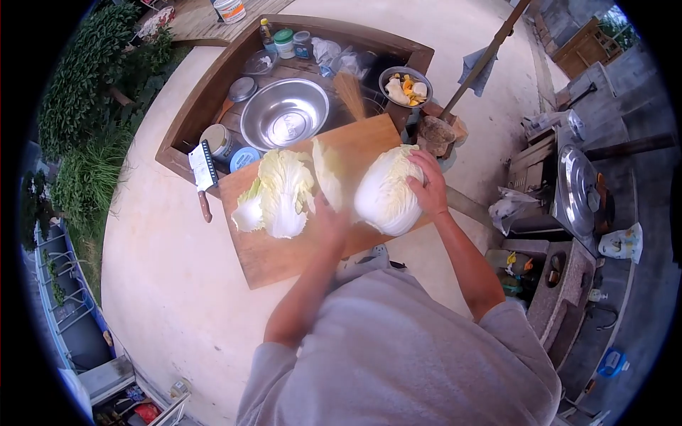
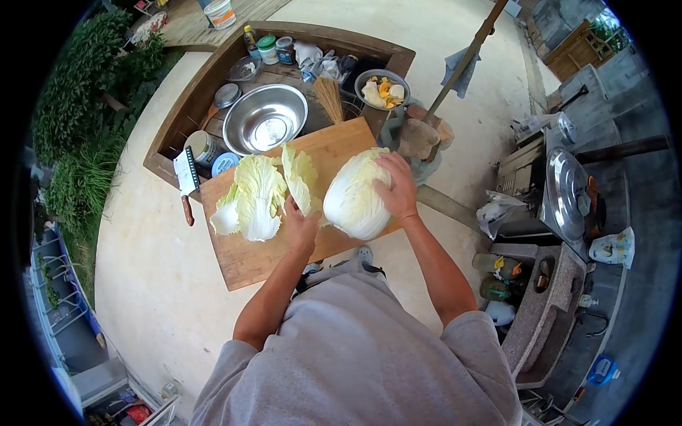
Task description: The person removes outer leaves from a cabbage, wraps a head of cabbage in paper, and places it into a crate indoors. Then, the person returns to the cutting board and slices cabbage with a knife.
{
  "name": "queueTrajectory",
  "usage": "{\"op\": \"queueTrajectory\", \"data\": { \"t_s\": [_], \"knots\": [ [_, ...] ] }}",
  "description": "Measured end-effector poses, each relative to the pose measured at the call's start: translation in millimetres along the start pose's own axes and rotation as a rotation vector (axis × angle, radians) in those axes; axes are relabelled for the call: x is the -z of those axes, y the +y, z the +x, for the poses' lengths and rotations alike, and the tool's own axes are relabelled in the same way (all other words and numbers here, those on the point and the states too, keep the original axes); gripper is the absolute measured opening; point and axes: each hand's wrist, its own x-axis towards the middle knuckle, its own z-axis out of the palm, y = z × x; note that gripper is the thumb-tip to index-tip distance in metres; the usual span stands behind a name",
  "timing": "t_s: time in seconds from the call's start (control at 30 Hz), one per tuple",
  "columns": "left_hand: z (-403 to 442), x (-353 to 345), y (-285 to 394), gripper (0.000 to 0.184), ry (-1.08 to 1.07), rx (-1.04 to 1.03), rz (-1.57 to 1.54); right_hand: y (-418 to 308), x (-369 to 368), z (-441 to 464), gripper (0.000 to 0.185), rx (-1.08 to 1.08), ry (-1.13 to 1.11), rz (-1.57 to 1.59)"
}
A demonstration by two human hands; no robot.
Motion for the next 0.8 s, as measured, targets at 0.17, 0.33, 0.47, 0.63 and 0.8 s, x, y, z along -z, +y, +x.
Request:
{"op": "queueTrajectory", "data": {
  "t_s": [0.17, 0.33, 0.47, 0.63, 0.8],
  "knots": [
    [-17, 4, 9, 0.082, -0.103, -0.052, 0.044, 5, 0, 0, 0.042, 0.026, 0.012, 0.003],
    [-27, 9, -12, 0.082, -0.07, -0.229, 0.047, 10, 1, -5, 0.044, 0.014, 0.023, 0.039],
    [-29, 14, -58, 0.078, -0.01, -0.02, -0.072, 18, 5, -12, 0.046, 0.009, 0.03, 0.1],
    [-17, 25, -40, 0.072, -0.156, 0.057, 0.011, 40, 13, -24, 0.049, -0.014, 0.023, 0.215],
    [6, 31, -45, 0.073, -0.247, 0.248, -0.216, 41, 16, -26, 0.05, -0.025, 0.031, 0.255]
  ]
}}
